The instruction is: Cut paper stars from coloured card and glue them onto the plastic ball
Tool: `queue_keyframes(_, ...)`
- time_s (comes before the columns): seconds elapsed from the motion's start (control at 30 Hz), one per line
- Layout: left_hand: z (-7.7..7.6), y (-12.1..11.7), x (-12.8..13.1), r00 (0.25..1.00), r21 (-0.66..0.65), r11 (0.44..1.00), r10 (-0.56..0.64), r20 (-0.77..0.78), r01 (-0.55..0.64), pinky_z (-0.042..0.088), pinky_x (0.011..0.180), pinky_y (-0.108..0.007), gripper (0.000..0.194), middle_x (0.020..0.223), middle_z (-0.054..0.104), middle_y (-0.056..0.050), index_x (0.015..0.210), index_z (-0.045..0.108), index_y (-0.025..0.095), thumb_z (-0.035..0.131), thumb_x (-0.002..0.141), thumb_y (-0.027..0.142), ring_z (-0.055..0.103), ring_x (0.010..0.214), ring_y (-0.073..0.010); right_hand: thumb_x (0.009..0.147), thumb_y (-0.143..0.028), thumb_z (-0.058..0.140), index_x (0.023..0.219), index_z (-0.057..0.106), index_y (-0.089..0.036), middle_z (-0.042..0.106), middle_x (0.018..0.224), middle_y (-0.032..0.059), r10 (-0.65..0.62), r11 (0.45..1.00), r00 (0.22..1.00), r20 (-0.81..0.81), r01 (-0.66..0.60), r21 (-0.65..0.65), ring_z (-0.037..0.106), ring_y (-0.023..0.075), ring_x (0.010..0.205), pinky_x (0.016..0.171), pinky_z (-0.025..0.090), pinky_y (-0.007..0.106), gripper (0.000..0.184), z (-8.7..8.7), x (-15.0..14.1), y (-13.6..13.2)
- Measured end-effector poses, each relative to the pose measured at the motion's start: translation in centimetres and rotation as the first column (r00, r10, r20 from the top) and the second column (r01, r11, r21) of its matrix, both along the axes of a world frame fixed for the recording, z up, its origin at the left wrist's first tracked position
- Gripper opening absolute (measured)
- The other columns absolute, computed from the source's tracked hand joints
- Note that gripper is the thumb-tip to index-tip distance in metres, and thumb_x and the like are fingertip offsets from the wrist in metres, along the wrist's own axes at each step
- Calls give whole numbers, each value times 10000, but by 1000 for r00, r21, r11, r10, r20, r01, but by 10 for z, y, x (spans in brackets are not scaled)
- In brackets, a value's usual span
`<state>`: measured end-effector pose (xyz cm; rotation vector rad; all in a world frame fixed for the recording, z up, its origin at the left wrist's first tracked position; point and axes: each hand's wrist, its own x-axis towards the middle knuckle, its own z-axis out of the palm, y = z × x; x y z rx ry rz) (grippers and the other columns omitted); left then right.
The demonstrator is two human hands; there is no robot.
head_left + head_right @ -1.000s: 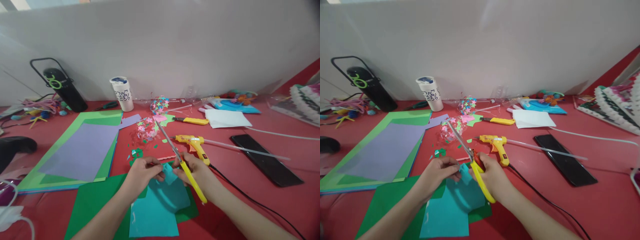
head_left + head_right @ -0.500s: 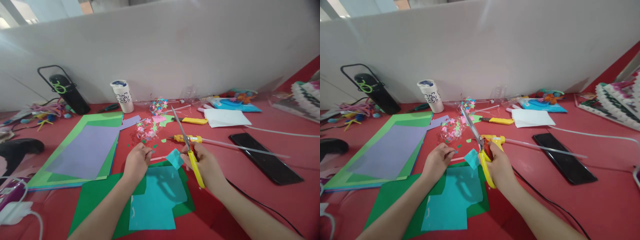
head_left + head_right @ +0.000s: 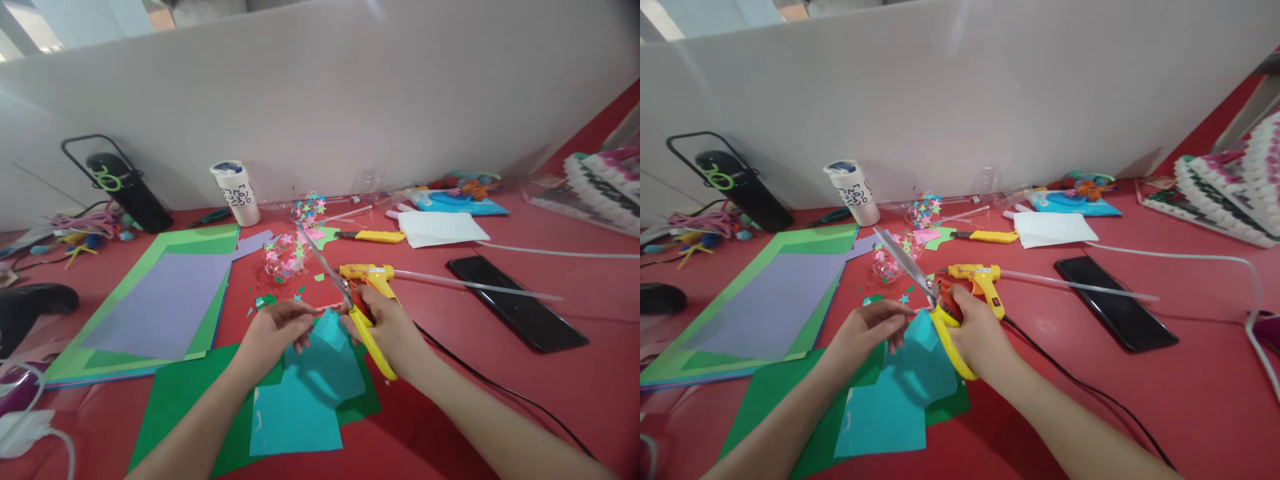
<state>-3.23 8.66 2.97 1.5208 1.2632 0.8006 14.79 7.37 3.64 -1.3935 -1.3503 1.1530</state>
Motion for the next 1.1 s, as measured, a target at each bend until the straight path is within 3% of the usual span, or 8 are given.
queue_keyframes(0.1, -2, -9, 10, 976, -205, 976, -22, 219, 68, 448, 401, -239, 181, 486, 548, 47, 750, 579, 162, 640, 649, 299, 554, 408, -128, 572, -264, 601, 627, 436, -225, 483, 579, -58, 33, 999, 999, -14, -33, -7, 434, 113, 520, 482, 376, 237, 178, -1, -4, -3)
queue_keyframes(0.23, -4, -12, 13, 954, -285, 956, 15, 299, 74, 449, 384, -223, 164, 452, 536, 59, 672, 526, 174, 660, 623, 256, 565, 388, -126, 581, -255, 616, 631, 436, -225, 484, 566, -64, 50, 998, 999, -15, -51, -32, 464, 117, 515, 489, 393, 247, 190, -3, -4, -2)
queue_keyframes(0.43, 0, -10, 11, 921, -348, 937, 103, 376, 37, 493, 459, -243, 244, 488, 608, 15, 685, 510, 172, 714, 615, 287, 630, 469, -160, 621, -276, 640, 711, 453, -220, 506, 562, -79, 70, 994, 995, -68, -76, -84, 538, 114, 434, 432, 421, 240, 215, -7, -1, -1)
queue_keyframes(0.63, 3, -15, 13, 909, -374, 916, 27, 416, 144, 445, 446, -208, 184, 605, 611, 7, 711, 589, 142, 683, 690, 299, 566, 462, -97, 663, -329, 688, 753, 458, -219, 537, 575, -72, 75, 993, 982, -174, -89, -72, 589, 126, 454, 418, 453, 231, 271, -9, -3, -6)
queue_keyframes(0.83, 3, -16, 11, 938, -326, 945, 106, 330, 7, 296, 394, -151, 143, 463, 481, 68, 661, 596, 142, 686, 672, 253, 385, 393, -29, 664, -267, 710, 781, 481, -206, 554, 539, -76, 75, 988, 953, -294, -111, -108, 594, 124, 446, 367, 419, 191, 264, -10, -4, -8)
queue_keyframes(0.9, 4, -17, 11, 941, -318, 948, 97, 325, 12, 344, 413, -160, 124, 470, 513, 53, 670, 594, 142, 668, 679, 241, 442, 411, -48, 678, -276, 693, 770, 489, -203, 546, 504, -79, 97, 982, 956, -276, -138, -133, 582, 124, 431, 356, 405, 188, 236, -9, -4, -9)
queue_keyframes(1.03, 3, -20, 14, 905, -373, 914, 18, 425, 158, 472, 482, -212, 132, 616, 645, -11, 767, 607, 143, 657, 721, 257, 610, 513, -119, 718, -275, 655, 760, 477, -212, 545, 492, -81, 114, 982, 966, -230, -145, -120, 579, 125, 436, 415, 451, 214, 193, -10, -4, -10)
queue_keyframes(1.1, 2, -21, 14, 888, -407, 897, 38, 458, 171, 487, 477, -222, 148, 647, 662, -18, 795, 603, 143, 662, 730, 262, 625, 509, -127, 741, -274, 641, 777, 474, -215, 547, 507, -80, 119, 985, 970, -210, -143, -101, 568, 121, 446, 458, 467, 229, 180, -10, -4, -10)
